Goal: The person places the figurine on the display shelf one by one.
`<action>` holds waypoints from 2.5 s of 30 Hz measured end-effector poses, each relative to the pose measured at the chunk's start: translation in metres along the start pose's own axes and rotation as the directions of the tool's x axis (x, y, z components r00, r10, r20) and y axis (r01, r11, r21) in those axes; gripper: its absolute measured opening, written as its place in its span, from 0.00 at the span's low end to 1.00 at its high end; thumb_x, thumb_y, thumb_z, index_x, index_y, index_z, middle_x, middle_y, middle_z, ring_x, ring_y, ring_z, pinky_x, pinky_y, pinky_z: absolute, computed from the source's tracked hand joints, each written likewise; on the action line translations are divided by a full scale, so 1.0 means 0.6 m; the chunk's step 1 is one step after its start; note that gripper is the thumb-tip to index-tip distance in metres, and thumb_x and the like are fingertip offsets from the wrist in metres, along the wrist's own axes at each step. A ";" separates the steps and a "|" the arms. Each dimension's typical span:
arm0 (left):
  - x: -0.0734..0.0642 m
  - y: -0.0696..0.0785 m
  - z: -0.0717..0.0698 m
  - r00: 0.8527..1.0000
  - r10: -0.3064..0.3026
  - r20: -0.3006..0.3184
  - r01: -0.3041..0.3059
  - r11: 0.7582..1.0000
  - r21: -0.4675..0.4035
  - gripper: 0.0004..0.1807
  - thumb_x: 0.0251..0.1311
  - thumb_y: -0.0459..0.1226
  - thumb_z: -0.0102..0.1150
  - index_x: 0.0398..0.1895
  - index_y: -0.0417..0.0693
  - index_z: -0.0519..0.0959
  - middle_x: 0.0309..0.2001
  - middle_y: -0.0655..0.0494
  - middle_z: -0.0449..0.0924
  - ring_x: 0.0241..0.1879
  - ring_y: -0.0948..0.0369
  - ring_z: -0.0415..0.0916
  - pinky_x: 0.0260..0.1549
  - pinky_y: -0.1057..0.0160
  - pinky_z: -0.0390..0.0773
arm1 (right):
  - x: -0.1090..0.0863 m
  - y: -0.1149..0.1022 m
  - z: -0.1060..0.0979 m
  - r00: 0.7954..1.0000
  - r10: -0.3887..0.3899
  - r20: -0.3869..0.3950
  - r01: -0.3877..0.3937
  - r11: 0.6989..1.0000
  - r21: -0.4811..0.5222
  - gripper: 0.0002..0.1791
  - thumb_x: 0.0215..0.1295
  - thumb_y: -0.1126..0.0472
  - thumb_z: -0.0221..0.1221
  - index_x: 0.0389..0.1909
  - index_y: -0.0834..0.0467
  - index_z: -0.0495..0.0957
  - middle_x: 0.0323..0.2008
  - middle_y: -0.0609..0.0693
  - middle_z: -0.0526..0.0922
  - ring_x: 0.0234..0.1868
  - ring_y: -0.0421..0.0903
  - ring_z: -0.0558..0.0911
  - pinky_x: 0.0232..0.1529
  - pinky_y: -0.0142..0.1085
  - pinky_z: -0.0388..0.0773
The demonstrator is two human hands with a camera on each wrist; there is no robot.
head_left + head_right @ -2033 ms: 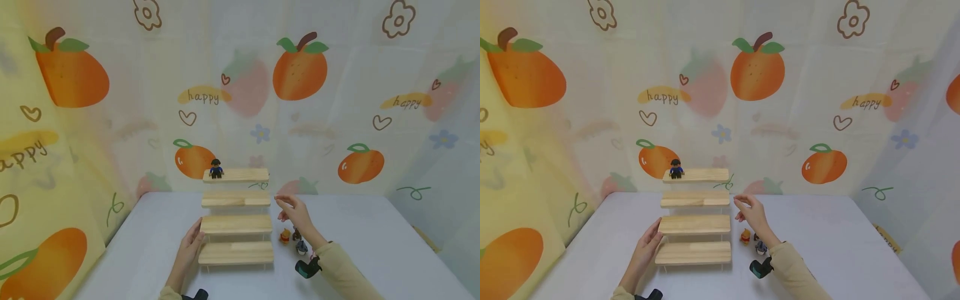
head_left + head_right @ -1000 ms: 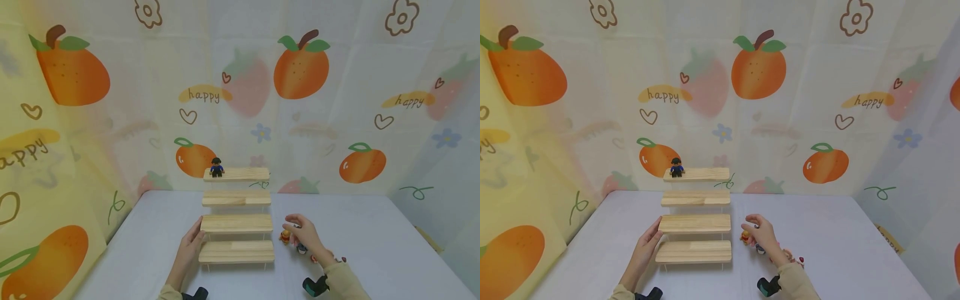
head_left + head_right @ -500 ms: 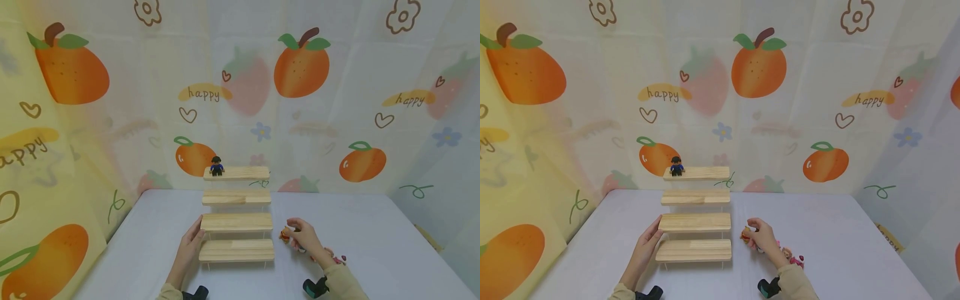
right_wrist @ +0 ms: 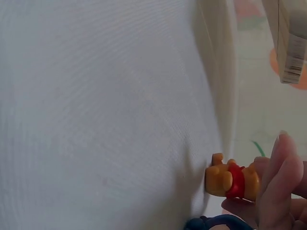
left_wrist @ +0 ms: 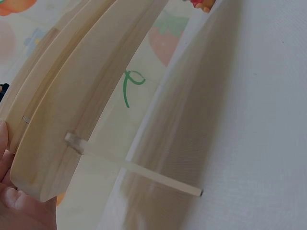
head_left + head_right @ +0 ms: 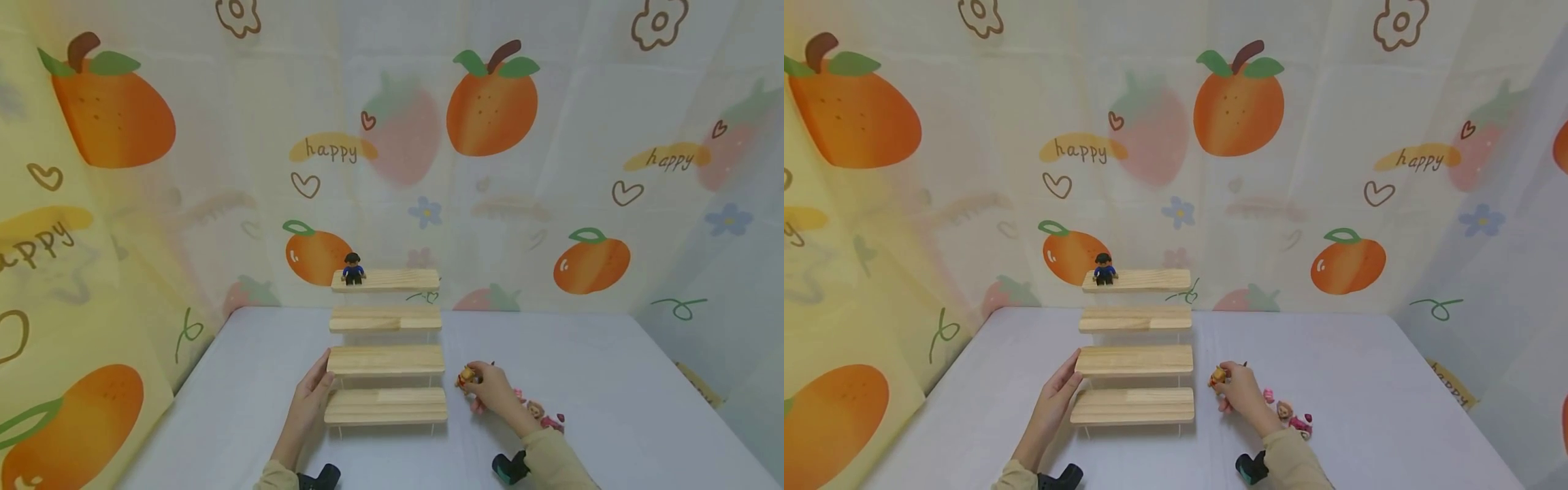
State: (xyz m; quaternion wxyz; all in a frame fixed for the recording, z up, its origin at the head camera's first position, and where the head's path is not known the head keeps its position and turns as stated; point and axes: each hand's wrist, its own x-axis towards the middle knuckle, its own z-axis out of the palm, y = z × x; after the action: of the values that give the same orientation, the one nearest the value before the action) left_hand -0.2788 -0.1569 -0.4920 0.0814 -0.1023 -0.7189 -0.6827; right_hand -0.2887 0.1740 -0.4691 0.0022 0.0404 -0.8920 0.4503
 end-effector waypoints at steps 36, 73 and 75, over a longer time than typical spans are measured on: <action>0.000 0.000 0.000 1.000 -0.015 0.003 0.015 1.000 -0.011 0.31 0.64 0.44 0.47 0.66 0.39 0.54 0.65 0.48 0.53 0.64 0.56 0.49 0.59 0.62 0.52 | 0.001 -0.003 -0.010 0.933 -0.322 -0.162 0.322 0.946 -0.025 0.12 0.59 0.66 0.57 0.42 0.70 0.75 0.28 0.59 0.79 0.12 0.40 0.73 0.11 0.31 0.70; 0.001 -0.002 -0.002 1.000 0.027 0.015 -0.027 1.000 -0.011 0.29 0.65 0.40 0.46 0.65 0.36 0.55 0.65 0.43 0.53 0.64 0.51 0.49 0.59 0.57 0.53 | 0.026 -0.042 -0.053 0.937 -0.310 -0.163 0.321 0.946 0.046 0.10 0.62 0.70 0.52 0.44 0.64 0.69 0.38 0.63 0.77 0.29 0.57 0.80 0.24 0.41 0.79; 0.002 -0.003 -0.001 1.000 0.027 0.015 -0.027 1.000 -0.014 0.29 0.65 0.41 0.46 0.65 0.37 0.55 0.65 0.44 0.53 0.64 0.52 0.49 0.59 0.57 0.53 | 0.027 -0.048 -0.056 0.919 -0.343 -0.192 0.357 0.933 0.043 0.10 0.62 0.71 0.52 0.45 0.65 0.70 0.37 0.64 0.78 0.28 0.57 0.80 0.22 0.40 0.79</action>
State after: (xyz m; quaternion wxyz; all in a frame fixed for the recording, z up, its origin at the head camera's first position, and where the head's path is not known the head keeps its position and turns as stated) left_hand -0.2802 -0.1573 -0.4932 0.0845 -0.1177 -0.7133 -0.6857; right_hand -0.3037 0.1829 -0.4257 0.1623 0.1583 -0.8483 0.4785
